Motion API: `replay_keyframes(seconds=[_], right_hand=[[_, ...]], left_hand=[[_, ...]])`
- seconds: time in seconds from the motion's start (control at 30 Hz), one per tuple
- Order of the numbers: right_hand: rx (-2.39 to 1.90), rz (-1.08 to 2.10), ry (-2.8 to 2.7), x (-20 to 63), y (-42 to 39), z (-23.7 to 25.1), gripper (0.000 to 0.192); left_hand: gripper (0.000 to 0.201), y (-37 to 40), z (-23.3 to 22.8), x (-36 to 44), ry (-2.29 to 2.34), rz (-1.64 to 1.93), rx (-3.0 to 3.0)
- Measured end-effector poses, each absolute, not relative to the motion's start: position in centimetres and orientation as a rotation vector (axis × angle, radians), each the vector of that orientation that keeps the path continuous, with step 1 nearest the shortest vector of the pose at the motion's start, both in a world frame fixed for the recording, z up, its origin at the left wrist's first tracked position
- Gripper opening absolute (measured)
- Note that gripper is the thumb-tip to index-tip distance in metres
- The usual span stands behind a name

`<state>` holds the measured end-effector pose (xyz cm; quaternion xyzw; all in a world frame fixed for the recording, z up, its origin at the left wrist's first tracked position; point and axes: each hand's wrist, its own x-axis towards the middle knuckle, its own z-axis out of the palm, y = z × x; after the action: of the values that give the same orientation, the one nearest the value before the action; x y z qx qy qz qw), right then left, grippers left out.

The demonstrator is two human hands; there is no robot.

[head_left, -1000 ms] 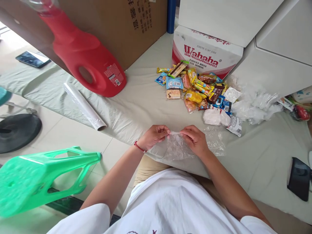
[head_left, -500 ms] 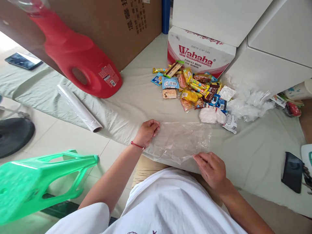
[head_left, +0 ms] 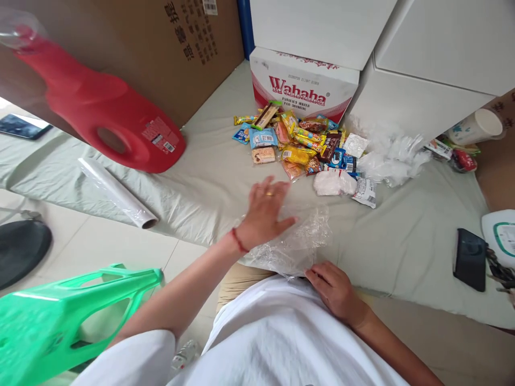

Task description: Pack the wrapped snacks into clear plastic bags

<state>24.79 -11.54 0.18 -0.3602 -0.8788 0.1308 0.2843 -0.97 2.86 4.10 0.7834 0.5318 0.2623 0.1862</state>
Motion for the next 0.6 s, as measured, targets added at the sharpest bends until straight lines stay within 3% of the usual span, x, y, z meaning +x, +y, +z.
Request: replay_keyframes(seconds=[0.1, 0.13, 0.2, 0.33, 0.4, 0.6], right_hand=[[-0.94, 0.495, -2.392, 26.3, -11.5, 0.7, 0.029], [-0.968, 0.582, -2.338, 27.0, -11.4, 1.0, 0.028], [-1.136, 0.723, -2.092, 28.1, -10.9, 1.4, 0.028], [-1.537, 0.886, -1.566, 27.5, -8.1, 1.4, 0.034], [-1.575, 1.018, -1.467, 26.1, -6.1, 1.1, 0.046], [-1.556, 1.06, -1.279, 24.3, -2.3, 0.2, 0.04]], left_hand=[[0.026, 4.7, 2.9, 2.7, 1.325, 0.29, 2.233], [0.023, 4.9, 2.5, 3.3, 1.317, 0.209, 2.219], [0.032, 4.5, 1.9, 4.1, 1.364, 0.2, 2.198], [0.031, 2.1, 1.9, 4.5, 1.492, 0.434, 2.131], [0.03, 1.1, 2.1, 4.4, 1.511, 0.563, 2.08], [0.027, 1.2, 1.6, 0.1, 1.795, 0.975, 1.544]])
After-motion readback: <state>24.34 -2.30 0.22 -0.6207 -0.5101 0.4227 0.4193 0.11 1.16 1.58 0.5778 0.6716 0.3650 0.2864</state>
